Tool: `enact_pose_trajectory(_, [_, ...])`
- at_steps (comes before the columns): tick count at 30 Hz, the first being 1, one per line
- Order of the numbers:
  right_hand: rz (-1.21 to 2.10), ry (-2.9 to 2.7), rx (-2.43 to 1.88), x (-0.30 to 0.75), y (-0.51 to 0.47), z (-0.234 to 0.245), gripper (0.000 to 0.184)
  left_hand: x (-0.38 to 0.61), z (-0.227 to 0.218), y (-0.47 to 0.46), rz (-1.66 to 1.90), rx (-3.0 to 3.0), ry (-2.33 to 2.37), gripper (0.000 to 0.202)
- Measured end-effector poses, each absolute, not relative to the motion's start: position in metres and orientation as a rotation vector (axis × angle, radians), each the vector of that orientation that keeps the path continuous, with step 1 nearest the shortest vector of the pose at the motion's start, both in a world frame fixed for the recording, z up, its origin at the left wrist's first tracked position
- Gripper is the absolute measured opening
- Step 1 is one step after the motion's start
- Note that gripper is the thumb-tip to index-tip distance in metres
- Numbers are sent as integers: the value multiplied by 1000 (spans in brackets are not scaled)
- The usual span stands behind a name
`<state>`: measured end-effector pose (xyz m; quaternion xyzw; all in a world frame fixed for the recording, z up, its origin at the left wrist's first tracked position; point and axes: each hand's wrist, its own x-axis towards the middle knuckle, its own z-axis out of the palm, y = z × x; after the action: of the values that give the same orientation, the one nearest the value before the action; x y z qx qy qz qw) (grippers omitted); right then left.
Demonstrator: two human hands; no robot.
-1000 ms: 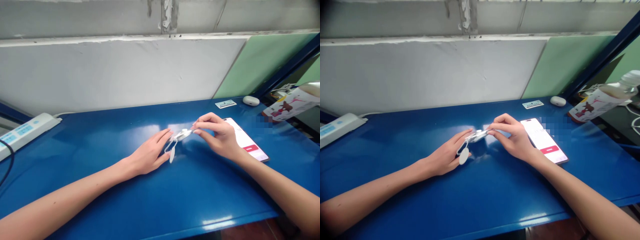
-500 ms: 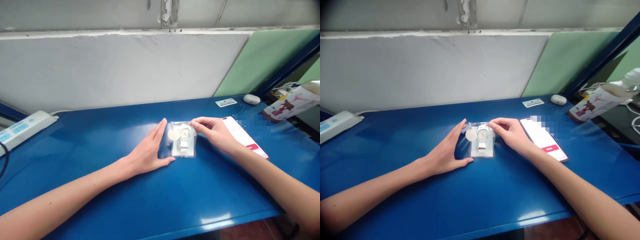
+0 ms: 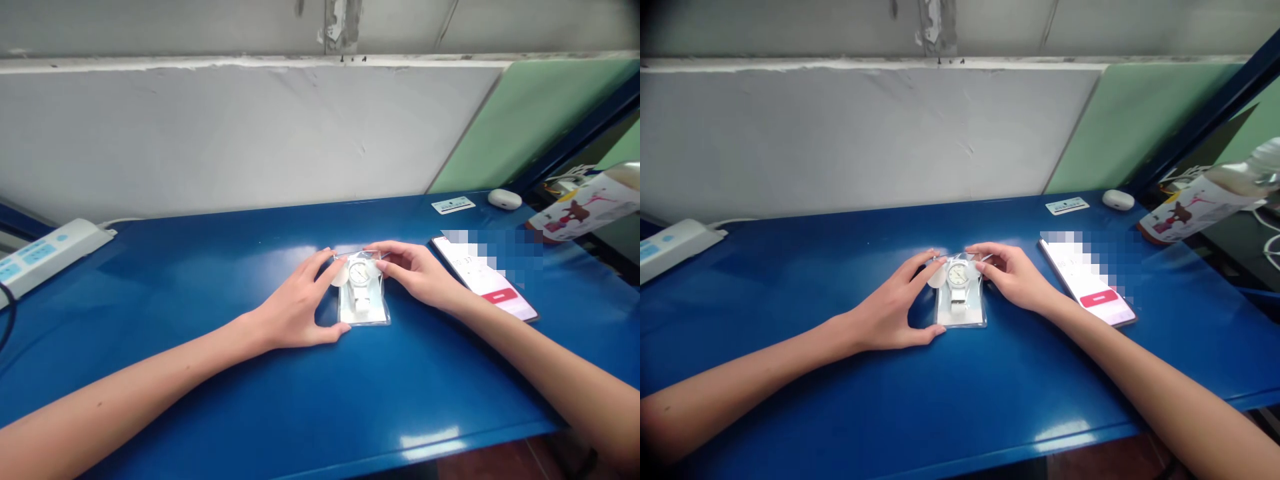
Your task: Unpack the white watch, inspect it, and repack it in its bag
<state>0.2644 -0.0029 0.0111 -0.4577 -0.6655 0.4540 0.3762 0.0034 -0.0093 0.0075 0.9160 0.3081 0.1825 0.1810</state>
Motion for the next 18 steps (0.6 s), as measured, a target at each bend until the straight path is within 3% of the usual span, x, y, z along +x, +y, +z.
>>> enact_pose_trajectory(3, [1030, -1797, -1184, 264, -4, 9, 32, 3, 7, -10, 505, 2586, 883, 99])
enact_pose_trajectory(9, [429, -2300, -1210, 269, -9, 8, 42, 4, 7, -8, 466, 2588, 916, 94])
enact_pose_trajectory(13, [267, -2559, -1160, 276, -9, 16, 65, 5, 9, -8, 434, 2605, 936, 91])
enact_pose_trajectory(18, [393, -2695, -1168, 284, -10, 19, 96, 5, 10, -8, 401, 2615, 961, 89])
